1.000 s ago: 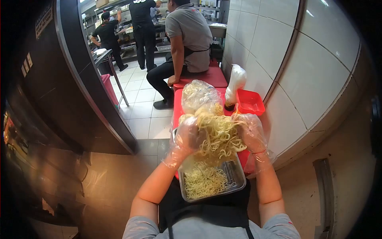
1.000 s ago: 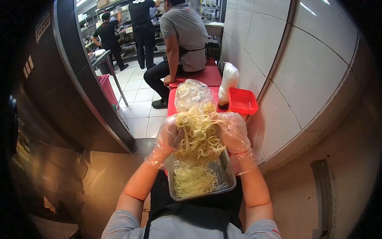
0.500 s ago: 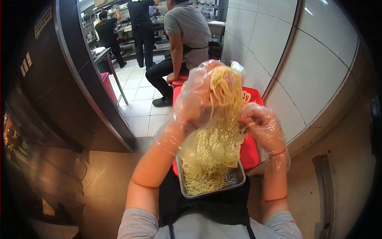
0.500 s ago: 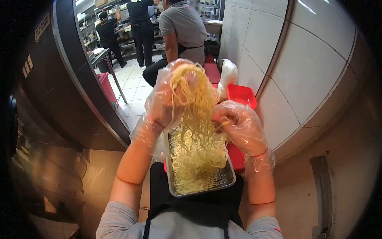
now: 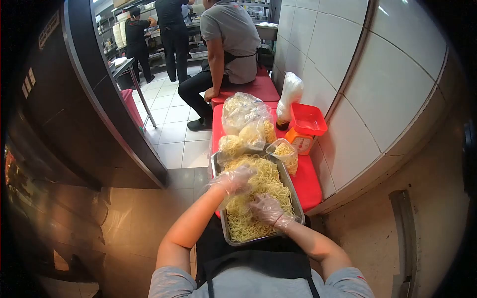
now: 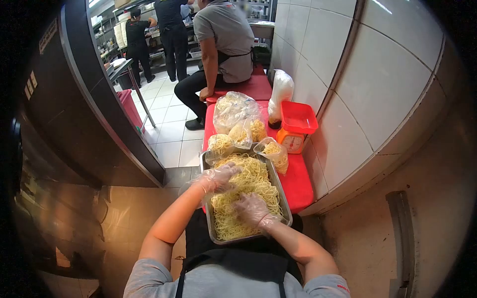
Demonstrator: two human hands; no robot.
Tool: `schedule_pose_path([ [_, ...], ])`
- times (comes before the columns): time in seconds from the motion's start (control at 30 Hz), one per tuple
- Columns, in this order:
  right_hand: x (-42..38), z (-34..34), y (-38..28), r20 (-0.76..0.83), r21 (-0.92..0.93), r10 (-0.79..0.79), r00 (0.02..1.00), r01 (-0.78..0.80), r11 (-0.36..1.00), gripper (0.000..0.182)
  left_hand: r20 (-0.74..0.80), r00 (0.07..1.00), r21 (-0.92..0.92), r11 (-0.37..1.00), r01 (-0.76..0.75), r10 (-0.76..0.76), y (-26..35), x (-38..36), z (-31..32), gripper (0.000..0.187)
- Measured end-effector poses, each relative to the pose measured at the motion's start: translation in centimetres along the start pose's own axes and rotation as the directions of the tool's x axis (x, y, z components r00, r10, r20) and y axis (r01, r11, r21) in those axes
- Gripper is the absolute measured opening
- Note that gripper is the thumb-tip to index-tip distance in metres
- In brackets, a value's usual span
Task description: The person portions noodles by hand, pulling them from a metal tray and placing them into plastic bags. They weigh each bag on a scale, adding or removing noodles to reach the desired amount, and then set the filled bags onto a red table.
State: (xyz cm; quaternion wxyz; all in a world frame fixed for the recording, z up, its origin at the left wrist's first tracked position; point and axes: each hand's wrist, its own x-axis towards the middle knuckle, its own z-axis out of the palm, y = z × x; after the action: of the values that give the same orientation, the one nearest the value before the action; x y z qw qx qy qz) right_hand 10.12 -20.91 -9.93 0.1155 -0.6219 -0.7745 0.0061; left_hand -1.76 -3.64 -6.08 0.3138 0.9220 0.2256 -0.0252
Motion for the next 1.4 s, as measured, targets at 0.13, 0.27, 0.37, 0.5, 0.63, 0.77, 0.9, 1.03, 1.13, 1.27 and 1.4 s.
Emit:
schedule_pose_path([
  [0.13,2.6,-2.3,3.7,0.046,0.692,0.124,0.991,-0.121,0.712,0.025,-0.167,0.917,0.019,0.931,-0.365,0.363,2.4,-2.3,-2.6,0.058],
  [0.27,5.7,-11.6,3.4,-0.189,0.855,0.207,0.960,0.058,0.515,0.021,-0.203,0.945,-0.795,0.520,-0.313,0.257,3.8,-2.9,-2.5,0.053],
  [0.37,6.1,-13.0,4.8,-0.317,0.767,0.352,0.881,0.019,0.642,0.020,-0.275,0.908,-0.592,0.689,-0.418,0.315,0.9,-0.4,0.0,0.049],
  [0.5,5.6,-10.0,5.0,-0.559,0.561,0.256,0.789,0.132,0.817,0.021,-0.448,0.894,-0.435,0.874,-0.216,-0.001,3.6,-1.9,-1.1,0.039],
  [0.63,5.6,-12.2,4.7,-0.597,0.354,0.087,0.798,0.165,0.921,0.034,-0.773,0.631,-0.382,0.751,-0.539,0.060,4.5,-1.3,-2.6,0.032],
  [0.77,5.1,-13.3,4.4,-0.322,0.466,0.067,0.944,0.096,0.880,0.047,-0.597,0.801,-0.382,0.863,-0.330,0.042,5.4,-1.4,-4.9,0.028],
  [0.9,2.4,-10.1,3.9,0.205,0.278,0.337,0.919,-0.384,0.880,0.064,-0.324,0.937,0.135,0.986,-0.095,0.135,3.4,-0.6,-4.2,0.051],
  [1.03,-0.5,-7.0,-1.9,0.471,-0.058,0.338,0.815,-0.354,0.933,0.067,-0.087,0.996,0.062,0.997,0.041,-0.036,-1.5,-0.2,-0.1,0.078],
  [1.13,-1.3,-1.3,-0.1,0.277,0.187,0.241,0.930,-0.298,0.936,0.046,-0.159,0.987,-0.035,0.999,-0.026,0.020,0.9,-2.0,-1.5,0.067],
  [1.27,1.2,-2.7,4.3,0.137,0.928,0.256,0.957,-0.214,0.306,0.029,-0.135,0.986,-0.494,0.856,-0.152,0.097,1.5,-2.0,-0.7,0.049],
  [1.4,4.0,-11.4,3.2,0.009,0.894,0.285,0.959,-0.135,0.428,0.038,-0.417,0.883,-0.455,0.791,-0.409,0.216,4.5,-3.2,0.0,0.047],
])
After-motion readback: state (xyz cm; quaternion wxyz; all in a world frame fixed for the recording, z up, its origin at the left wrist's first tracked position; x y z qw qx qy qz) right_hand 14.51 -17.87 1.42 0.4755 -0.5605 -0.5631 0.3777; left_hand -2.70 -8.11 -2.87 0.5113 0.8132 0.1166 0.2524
